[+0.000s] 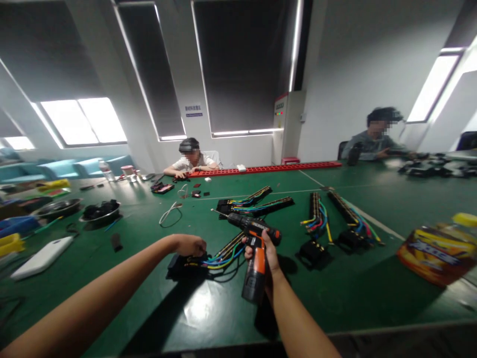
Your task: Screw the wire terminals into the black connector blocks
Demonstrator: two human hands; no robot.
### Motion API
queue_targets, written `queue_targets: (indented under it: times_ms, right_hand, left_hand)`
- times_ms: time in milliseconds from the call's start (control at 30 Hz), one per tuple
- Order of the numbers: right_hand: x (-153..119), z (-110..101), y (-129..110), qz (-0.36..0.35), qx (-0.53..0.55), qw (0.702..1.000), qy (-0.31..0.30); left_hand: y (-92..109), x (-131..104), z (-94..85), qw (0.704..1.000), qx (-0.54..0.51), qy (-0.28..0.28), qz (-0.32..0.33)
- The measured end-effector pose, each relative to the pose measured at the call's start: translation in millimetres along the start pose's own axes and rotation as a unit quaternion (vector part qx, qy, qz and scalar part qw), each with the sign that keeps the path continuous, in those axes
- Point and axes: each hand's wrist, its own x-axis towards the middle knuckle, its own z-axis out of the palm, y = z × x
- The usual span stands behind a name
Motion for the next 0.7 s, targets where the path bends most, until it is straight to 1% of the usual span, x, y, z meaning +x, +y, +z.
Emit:
queue_targets:
  times_ms: [133,367,567,700]
  right_hand:
    - [3,1,3,-0.020,-0.006,1.000,0.001]
    - [5,-5,4,-0.012,-0.010,1.000,-0.010]
    - [2,3,2,-0.021,0.000,1.000,-0.008]
    - [1,6,1,-0.016,0.006,1.000,-0.006]
  left_hand:
    - [-2,1,0.7,1.000,-0.007,-0.006,0.003]
    - [-3,-1,-1.2,0.999,-0.043,0.003,-0.025]
    - [-6,-3,2.4,0.993,-0.100,0.014,-0.053]
    - [-12,2,2.4,0.993,-0.108,0.014,-0.053]
